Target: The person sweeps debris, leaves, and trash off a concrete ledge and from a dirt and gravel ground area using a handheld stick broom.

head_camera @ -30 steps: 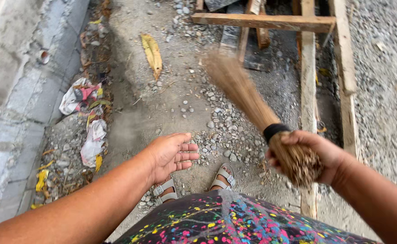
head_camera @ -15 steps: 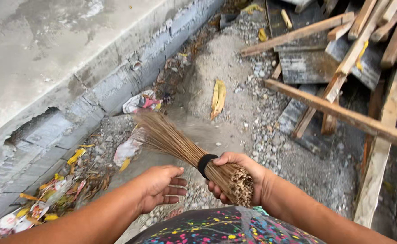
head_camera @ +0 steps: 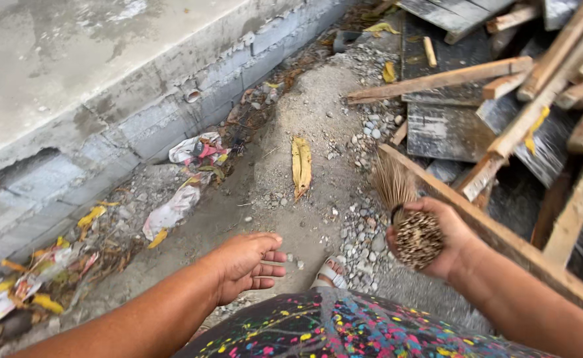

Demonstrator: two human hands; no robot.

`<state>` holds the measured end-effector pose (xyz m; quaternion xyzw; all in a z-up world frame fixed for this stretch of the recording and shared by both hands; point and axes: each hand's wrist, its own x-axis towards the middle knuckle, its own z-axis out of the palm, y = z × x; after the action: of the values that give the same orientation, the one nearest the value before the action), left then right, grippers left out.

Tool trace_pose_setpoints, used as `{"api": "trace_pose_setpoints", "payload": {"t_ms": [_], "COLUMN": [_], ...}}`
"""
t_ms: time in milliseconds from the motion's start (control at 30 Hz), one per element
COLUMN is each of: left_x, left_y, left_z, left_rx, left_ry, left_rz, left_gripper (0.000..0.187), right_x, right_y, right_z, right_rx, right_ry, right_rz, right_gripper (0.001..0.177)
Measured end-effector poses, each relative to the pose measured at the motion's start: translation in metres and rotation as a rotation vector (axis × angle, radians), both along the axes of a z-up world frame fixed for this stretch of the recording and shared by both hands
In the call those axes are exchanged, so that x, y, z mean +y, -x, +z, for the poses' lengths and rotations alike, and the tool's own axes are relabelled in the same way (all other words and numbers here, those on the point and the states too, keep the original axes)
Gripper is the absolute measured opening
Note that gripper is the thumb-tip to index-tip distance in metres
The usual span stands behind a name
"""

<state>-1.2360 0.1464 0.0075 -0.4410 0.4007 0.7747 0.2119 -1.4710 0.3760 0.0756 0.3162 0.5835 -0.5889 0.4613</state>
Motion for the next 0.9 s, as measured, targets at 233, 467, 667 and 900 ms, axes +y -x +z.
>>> {"api": "trace_pose_setpoints", "payload": {"t_ms": [233,467,667,900], "left_x": [0.062,0.039,0.011,-0.063], "left_y": [0.075,0.161,0.241,0.319], "left_z": [0.017,0.042,0.055,0.056], "left_rx": [-0.039,0.161,0.238,0.319], "left_ry": [-0.052,-0.087,-0.120,-0.227], "left_rz": [0.170,0.292,0.641,0.947], "left_gripper": [0.040,0.068,0.071,0.056], "right_x": [-0.039,-0.060,-0.074,-0.124], "right_y": [0.034,0.092,0.172,0.303], "right_z": [-0.022,0.046,0.090,0.118], "right_rx": [-0.291,-0.561,-0.369,0.583], "right_ry": [0.106,0.475,0.521,0.189], "right_rz": [0.477,0.597,1.023,1.850], "right_gripper": [0.035,0.042,0.046,0.078]}}
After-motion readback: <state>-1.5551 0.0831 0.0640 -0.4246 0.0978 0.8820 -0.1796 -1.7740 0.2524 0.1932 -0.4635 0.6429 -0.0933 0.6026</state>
